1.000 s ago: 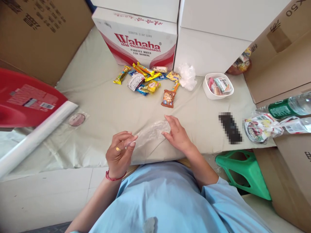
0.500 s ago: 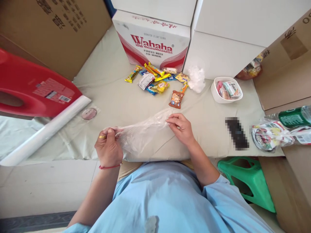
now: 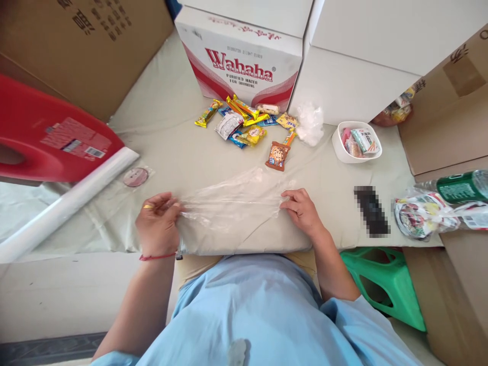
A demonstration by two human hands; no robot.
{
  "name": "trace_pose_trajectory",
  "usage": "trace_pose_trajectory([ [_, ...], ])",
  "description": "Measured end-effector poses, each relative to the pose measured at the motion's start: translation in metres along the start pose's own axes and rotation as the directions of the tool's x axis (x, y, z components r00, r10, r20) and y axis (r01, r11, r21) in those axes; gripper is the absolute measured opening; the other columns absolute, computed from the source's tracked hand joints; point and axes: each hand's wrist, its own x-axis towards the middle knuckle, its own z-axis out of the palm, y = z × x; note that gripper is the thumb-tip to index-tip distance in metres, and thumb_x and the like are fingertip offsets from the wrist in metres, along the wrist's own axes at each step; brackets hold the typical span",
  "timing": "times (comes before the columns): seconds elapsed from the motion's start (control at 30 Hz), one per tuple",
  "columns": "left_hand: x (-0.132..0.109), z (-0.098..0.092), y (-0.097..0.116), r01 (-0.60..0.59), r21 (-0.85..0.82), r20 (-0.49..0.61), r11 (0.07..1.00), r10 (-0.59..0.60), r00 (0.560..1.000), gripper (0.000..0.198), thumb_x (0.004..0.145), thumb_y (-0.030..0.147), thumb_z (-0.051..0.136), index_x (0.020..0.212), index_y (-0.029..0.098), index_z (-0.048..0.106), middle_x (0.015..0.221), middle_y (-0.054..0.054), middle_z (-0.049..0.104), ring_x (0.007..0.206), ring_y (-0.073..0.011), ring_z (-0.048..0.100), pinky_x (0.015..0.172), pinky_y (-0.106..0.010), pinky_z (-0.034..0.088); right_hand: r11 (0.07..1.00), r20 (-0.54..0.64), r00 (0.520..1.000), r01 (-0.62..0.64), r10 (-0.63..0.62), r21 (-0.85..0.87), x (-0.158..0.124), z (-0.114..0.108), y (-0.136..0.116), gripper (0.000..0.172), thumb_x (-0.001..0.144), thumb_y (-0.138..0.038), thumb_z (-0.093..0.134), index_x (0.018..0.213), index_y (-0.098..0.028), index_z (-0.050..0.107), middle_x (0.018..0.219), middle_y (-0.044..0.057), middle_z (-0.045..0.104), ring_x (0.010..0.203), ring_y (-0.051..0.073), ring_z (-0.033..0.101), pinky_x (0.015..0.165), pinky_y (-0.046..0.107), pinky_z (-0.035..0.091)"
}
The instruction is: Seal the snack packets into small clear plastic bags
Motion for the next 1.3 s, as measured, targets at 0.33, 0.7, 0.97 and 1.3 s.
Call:
trace_pose_trajectory([
  [0.33, 0.012, 0.049, 0.045, -0.84, 0.295, 0.705, 0.456, 0.49, 0.513, 0.045, 0.09, 0.047, 0.069, 0.127, 0.021, 0.066, 0.141, -0.016, 0.062, 0.146, -0.0395, 0.044, 0.12, -0.061, 0.034, 0.995, -0.019, 0.995, 0.098, -0.098, 0.032, 0.005, -0.004, 0.001, 0.029, 0.098, -0.019, 0.055, 0.088, -0.031, 0.08, 0.119, 0.005, 0.075, 0.107, 0.024, 0.062, 0.09, 0.047, 0.057],
  [0.7, 0.031, 0.068, 0.016, -0.367, 0.391, 0.529, 0.844, 0.12, 0.84, 0.027, 0.098, 0.043, 0.048, 0.087, 0.023, 0.062, 0.062, 0.002, 0.061, 0.058, -0.0182, 0.056, 0.065, -0.033, 0.045, 1.0, -0.013, 1.0, -0.024, 0.025, 0.015, -0.012, -0.026, 0.019, 0.028, 0.095, -0.018, 0.058, 0.091, -0.032, 0.082, 0.14, 0.005, 0.066, 0.107, 0.024, 0.063, 0.092, 0.048, 0.059],
  [0.97, -0.001, 0.054, 0.034, -0.784, 0.368, 0.403, 0.5, 0.674, 0.619, 0.025, 0.096, 0.034, 0.059, 0.114, 0.018, 0.068, 0.116, -0.016, 0.069, 0.117, -0.0309, 0.062, 0.106, -0.05, 0.044, 0.984, -0.457, 0.874, -0.177, 0.167, 0.02, 0.015, -0.021, -0.034, 0.031, 0.101, -0.019, 0.049, 0.104, -0.029, 0.078, 0.119, 0.009, 0.071, 0.115, 0.027, 0.067, 0.105, 0.05, 0.054],
  [1.3, 0.006, 0.071, 0.004, -0.869, 0.387, 0.84, 0.309, 0.27, 0.47, 0.06, 0.106, 0.046, 0.034, 0.162, 0.024, 0.04, 0.17, -0.015, 0.037, 0.156, -0.0329, 0.038, 0.128, -0.068, 0.009, 0.952, 0.133, 0.98, -0.107, 0.15, -0.286, 0.002, 0.02, -0.006, 0.054, 0.106, -0.037, 0.051, 0.159, -0.026, 0.048, 0.169, 0.011, 0.041, 0.158, 0.032, 0.034, 0.128, 0.063, 0.032],
])
